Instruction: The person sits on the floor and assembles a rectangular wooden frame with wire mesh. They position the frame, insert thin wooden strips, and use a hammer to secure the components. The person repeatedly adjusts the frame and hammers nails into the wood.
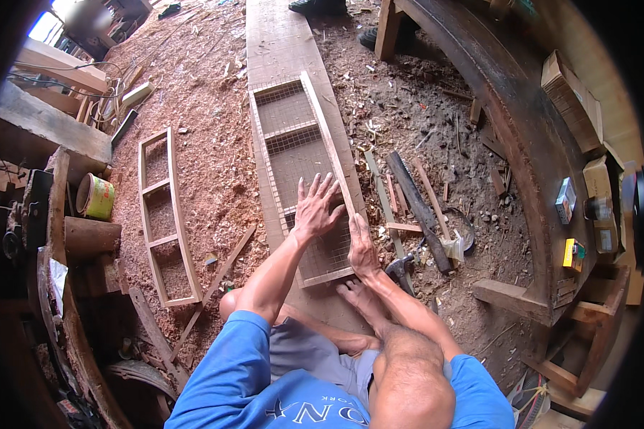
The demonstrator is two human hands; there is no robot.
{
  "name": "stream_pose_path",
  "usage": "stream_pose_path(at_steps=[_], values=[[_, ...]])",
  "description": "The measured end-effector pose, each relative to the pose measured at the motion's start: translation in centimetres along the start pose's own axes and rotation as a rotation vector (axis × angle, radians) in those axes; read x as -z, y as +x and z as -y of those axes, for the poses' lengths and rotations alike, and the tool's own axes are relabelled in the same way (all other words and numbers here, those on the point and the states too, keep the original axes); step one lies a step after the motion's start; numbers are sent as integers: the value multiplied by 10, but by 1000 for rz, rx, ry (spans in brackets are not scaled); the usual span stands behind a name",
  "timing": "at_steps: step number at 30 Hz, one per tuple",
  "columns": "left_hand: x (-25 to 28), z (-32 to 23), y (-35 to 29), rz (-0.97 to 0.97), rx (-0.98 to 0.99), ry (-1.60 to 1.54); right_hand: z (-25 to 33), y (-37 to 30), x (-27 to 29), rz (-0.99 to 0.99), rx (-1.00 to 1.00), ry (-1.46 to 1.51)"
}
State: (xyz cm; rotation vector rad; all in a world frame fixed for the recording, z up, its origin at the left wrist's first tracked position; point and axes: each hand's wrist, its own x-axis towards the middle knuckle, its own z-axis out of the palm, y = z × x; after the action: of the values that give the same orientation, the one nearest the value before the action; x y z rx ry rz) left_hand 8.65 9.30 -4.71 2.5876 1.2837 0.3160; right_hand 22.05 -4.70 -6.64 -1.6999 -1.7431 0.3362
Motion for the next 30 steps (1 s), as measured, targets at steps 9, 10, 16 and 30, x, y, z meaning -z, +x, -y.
stream_pose_path(at_steps=[9,10,16,30], values=[[-3,1,0,-40,-22,1,-9,-6,-3,17,-11,-6],[-3,1,0,-27,-17,6,-9,-6,-4,33,-37,-7],[-2,0,0,-7,-14,14,-6,-7,0,8,-73,71],[0,-1,1,38,5,28,2,-3,20,-133,4,107]])
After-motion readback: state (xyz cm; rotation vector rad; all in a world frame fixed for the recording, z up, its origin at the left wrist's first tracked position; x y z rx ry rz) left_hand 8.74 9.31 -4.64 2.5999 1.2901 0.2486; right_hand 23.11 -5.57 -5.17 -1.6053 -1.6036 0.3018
